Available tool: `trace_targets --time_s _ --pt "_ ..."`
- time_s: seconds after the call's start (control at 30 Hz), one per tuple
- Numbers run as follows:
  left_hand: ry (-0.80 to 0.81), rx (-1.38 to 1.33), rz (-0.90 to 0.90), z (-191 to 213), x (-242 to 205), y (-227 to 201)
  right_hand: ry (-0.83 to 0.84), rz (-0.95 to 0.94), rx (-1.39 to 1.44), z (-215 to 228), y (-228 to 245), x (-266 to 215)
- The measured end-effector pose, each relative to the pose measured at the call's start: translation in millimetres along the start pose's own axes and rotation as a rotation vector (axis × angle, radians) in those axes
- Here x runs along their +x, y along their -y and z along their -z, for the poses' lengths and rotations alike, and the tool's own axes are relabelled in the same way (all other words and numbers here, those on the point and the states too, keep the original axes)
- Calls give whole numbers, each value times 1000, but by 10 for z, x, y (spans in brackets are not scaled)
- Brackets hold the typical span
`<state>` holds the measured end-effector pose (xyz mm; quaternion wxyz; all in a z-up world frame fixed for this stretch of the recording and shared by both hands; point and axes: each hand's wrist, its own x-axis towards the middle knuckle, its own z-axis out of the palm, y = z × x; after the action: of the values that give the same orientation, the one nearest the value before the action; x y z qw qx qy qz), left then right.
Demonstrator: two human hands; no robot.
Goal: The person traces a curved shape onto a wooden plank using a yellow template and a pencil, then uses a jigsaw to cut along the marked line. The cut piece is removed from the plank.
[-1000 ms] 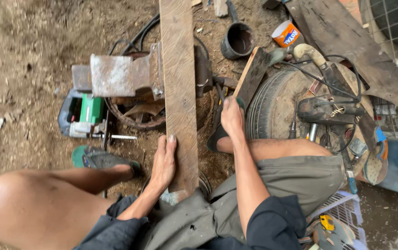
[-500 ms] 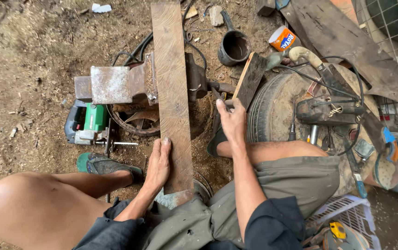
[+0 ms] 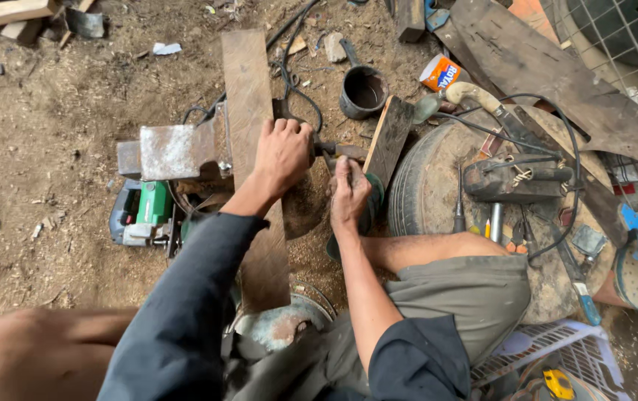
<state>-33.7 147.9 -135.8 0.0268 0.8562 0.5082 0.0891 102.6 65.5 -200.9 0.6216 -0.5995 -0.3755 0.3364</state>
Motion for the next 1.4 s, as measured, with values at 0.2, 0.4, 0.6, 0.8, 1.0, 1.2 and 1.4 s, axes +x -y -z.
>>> trace_targets --time_s 0.2,0.4,0.6,0.8,1.0,1.2,1.4 --pt "-97 254 -10 -278 497 31 -51 -7 -32 -33 -112 79" --pt "404 376 40 -447 685 33 240 251 -424 20 -118 298" --pt "361 341 20 -241 641 37 446 274 -526 35 227 281" --pt "224 123 199 -592 557 55 152 439 -253 -125 296 382" --pt "-93 146 162 -775 478 103 -111 331 -225 -340 440 510" --pt "-121 127 171 -772 562 103 -163 226 -233 -592 544 840" --pt "-105 131 147 -762 556 77 4 177 -293 -504 386 911"
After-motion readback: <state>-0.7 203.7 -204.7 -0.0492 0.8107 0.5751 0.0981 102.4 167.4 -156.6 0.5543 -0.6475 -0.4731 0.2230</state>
